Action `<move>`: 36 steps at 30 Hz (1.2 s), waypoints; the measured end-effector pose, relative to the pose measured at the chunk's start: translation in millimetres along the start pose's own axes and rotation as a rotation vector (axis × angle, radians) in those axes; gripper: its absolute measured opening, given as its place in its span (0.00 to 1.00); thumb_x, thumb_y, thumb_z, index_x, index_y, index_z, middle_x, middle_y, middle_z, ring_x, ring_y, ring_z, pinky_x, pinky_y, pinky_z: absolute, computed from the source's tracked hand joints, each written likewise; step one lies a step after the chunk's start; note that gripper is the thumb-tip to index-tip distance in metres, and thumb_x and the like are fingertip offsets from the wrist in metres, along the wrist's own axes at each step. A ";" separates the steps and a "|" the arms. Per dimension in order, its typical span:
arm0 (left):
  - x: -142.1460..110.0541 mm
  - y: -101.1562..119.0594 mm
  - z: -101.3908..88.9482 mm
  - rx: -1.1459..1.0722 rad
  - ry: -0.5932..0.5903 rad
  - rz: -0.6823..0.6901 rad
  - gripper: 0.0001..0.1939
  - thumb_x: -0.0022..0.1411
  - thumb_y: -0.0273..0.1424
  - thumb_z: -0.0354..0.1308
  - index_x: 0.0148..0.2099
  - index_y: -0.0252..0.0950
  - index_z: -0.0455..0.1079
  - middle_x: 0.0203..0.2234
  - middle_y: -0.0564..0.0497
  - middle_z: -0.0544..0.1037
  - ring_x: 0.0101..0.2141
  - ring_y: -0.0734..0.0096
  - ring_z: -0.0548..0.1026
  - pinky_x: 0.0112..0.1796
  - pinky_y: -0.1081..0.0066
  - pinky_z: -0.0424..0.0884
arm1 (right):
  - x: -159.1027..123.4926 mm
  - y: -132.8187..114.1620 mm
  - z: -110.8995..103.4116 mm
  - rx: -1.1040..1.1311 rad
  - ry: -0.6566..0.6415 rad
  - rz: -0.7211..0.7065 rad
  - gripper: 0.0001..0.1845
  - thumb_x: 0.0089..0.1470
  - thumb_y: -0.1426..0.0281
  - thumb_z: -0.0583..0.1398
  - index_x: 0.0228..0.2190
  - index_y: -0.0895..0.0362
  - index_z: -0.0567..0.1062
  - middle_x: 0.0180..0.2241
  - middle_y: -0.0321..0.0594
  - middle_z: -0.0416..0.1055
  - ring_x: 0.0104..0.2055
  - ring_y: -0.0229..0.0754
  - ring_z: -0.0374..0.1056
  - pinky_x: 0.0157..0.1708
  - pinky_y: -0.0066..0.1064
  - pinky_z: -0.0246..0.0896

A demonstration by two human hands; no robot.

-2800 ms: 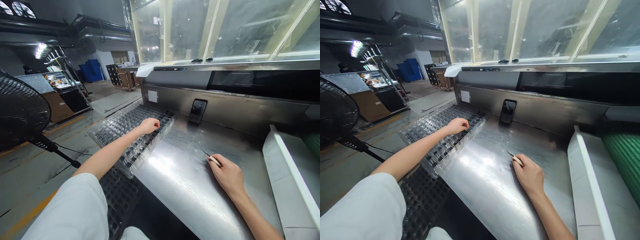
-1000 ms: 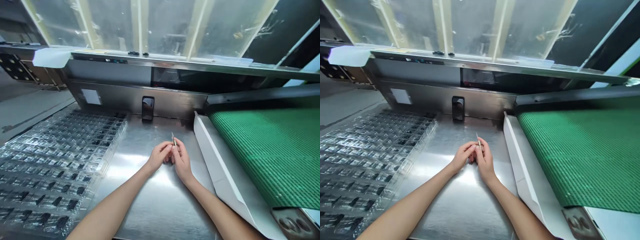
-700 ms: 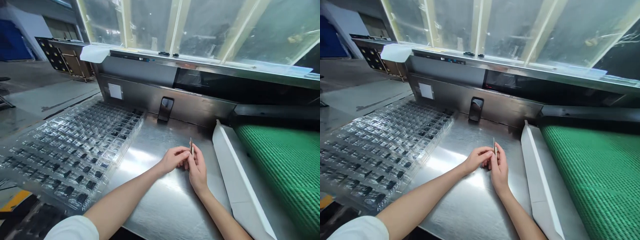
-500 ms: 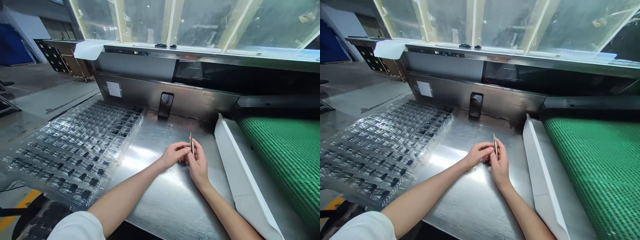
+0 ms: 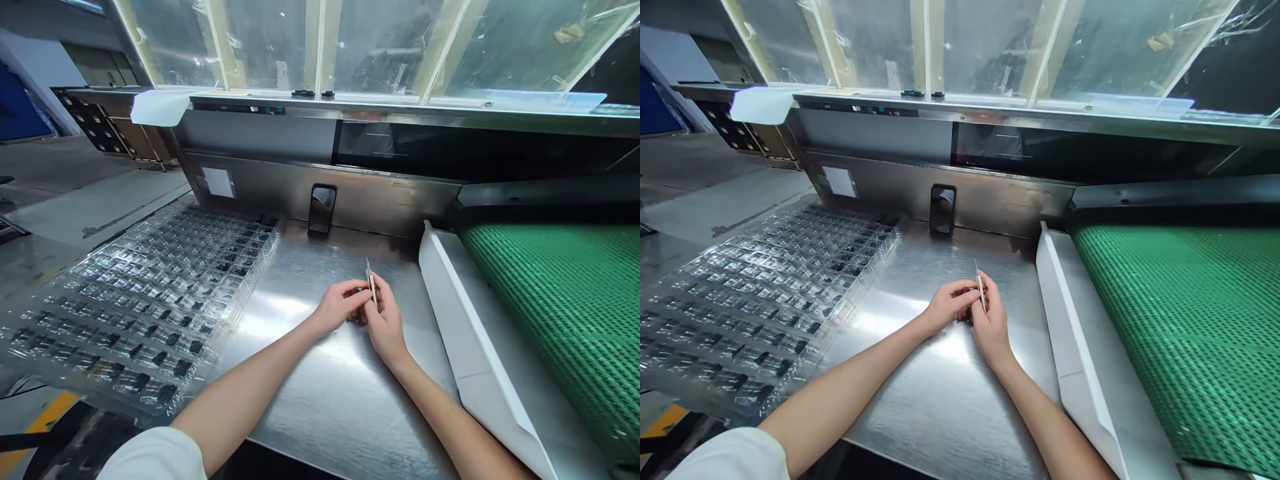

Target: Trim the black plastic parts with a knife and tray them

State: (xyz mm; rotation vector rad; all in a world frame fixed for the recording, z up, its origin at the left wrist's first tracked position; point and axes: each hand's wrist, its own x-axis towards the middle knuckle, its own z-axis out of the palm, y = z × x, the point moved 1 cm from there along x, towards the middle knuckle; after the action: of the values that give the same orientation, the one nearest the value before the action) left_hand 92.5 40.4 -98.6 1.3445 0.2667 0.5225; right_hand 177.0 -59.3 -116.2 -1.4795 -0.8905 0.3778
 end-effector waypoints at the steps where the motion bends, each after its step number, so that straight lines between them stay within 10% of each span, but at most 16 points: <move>1: 0.2 -0.3 0.5 -0.026 -0.006 -0.003 0.27 0.59 0.48 0.67 0.49 0.30 0.79 0.21 0.54 0.70 0.22 0.75 0.66 0.24 0.74 0.61 | 0.5 1.3 -0.3 -0.017 0.007 -0.012 0.29 0.66 0.58 0.57 0.64 0.55 0.66 0.46 0.45 0.74 0.40 0.45 0.71 0.37 0.34 0.68; 10: 2.1 -4.6 -1.7 -0.097 0.042 -0.045 0.19 0.53 0.44 0.71 0.35 0.32 0.77 0.24 0.52 0.73 0.24 0.75 0.68 0.29 0.73 0.64 | 4.4 3.0 -1.5 -0.123 0.003 -0.069 0.26 0.63 0.61 0.58 0.60 0.55 0.72 0.47 0.46 0.75 0.47 0.50 0.71 0.47 0.41 0.70; 22: 2.9 4.9 -4.5 -0.211 0.303 -0.036 0.21 0.51 0.46 0.69 0.30 0.36 0.67 0.13 0.60 0.62 0.15 0.81 0.58 0.18 0.76 0.50 | 3.5 -5.0 2.9 0.029 -0.112 0.007 0.26 0.65 0.52 0.59 0.55 0.57 0.73 0.32 0.38 0.72 0.24 0.39 0.64 0.23 0.30 0.59; 36: 5.1 -2.0 -7.4 -0.140 0.191 -0.036 0.22 0.51 0.46 0.70 0.35 0.37 0.66 0.14 0.58 0.68 0.15 0.76 0.65 0.16 0.77 0.56 | 4.0 -4.2 2.6 0.049 -0.124 0.008 0.24 0.64 0.52 0.59 0.52 0.57 0.72 0.26 0.34 0.69 0.21 0.39 0.63 0.22 0.30 0.58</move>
State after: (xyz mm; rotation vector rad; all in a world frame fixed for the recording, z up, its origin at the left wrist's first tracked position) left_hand 93.8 49.1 -101.6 1.1535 0.4031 0.6286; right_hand 176.5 -55.1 -111.5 -1.4269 -0.9678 0.4984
